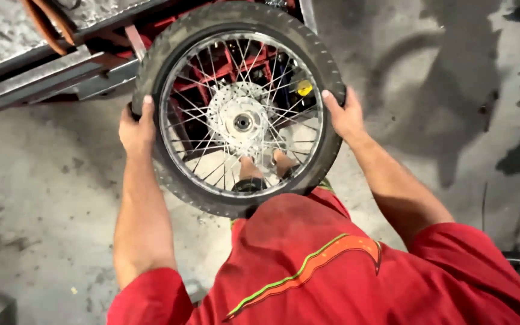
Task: Repairing a motorcycle wheel by removing the tire from the rim using tire levers and then re-installing it.
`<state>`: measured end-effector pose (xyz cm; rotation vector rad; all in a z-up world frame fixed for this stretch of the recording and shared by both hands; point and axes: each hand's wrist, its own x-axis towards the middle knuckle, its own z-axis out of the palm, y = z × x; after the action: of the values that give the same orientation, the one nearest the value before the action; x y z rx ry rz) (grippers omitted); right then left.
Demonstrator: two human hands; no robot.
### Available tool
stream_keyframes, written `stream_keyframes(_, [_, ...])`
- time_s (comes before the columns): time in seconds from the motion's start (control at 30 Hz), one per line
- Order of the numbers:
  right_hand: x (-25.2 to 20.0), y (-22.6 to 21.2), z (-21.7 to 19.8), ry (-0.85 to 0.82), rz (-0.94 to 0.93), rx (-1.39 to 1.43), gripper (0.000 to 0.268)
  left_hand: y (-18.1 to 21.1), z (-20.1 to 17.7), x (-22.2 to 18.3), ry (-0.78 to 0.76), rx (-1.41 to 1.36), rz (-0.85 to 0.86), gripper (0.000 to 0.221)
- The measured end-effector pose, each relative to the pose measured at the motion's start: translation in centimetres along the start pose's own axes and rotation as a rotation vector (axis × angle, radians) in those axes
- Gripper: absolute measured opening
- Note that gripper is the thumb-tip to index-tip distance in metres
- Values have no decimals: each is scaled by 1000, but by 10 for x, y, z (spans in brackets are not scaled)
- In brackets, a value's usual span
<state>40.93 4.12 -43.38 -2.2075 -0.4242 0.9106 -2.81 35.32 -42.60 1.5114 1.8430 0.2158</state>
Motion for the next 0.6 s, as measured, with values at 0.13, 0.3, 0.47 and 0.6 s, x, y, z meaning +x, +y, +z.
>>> stream_keyframes(0.13, [3,-3,5,-21,97,72,53,2,-1,8,-22,73,-113,91])
stream_keyframes(0.3, [8,-6,-4,-187,277,423,66,27,-3,-14,102,217,-116,100])
stream_keyframes(0.47, [-25,24,-30,-131,294,446,69,50,1,-50,45,171,-95,94])
stream_keyframes(0.6, [-67,20,-50,-98,396,492,80,84,15,-69,0,227,-18,93])
